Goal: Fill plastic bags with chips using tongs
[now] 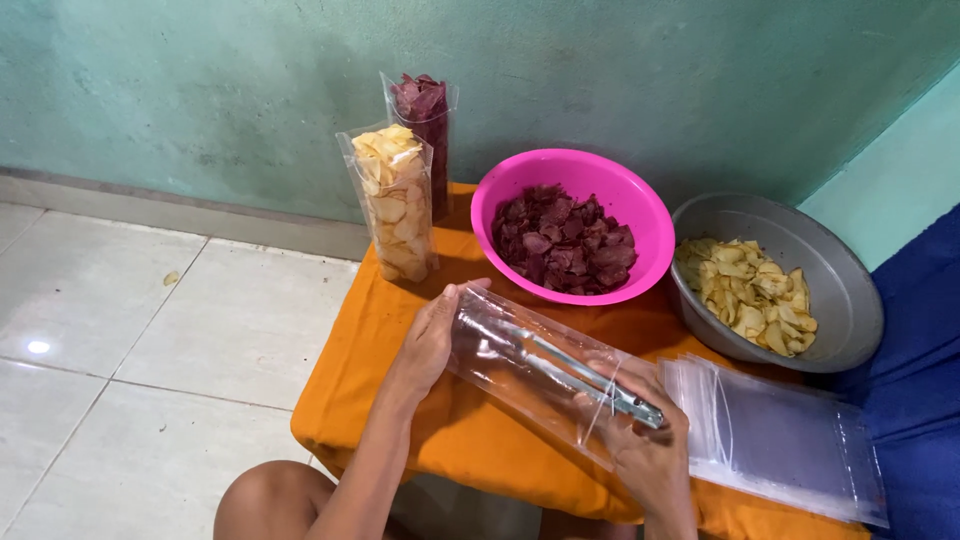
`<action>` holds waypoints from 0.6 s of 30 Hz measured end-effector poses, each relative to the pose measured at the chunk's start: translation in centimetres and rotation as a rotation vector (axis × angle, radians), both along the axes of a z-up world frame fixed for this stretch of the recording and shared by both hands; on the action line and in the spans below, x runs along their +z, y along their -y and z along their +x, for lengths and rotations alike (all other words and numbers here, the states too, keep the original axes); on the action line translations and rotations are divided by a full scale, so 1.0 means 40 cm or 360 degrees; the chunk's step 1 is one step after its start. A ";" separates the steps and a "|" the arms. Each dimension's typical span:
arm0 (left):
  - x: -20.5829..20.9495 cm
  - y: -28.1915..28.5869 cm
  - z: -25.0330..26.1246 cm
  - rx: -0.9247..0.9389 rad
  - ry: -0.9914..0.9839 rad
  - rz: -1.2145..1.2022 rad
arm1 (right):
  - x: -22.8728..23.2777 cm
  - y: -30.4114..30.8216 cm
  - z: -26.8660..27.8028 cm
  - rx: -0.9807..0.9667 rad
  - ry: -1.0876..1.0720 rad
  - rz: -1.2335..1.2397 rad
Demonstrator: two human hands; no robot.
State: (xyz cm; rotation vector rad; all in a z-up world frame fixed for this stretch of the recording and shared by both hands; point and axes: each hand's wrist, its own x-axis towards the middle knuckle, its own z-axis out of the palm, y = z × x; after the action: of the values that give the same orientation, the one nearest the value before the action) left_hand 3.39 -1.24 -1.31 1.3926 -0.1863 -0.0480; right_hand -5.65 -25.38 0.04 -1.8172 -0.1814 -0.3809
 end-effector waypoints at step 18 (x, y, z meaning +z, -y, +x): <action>0.019 -0.003 -0.014 -0.0069 -0.0179 -0.0098 | -0.007 -0.005 0.001 -0.0018 -0.0241 -0.0128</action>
State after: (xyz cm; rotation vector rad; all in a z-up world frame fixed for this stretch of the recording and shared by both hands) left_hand 2.84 -1.11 -0.53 1.3206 -0.1235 -0.1550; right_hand -5.60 -25.17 -0.23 -1.9183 -0.0821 -0.2453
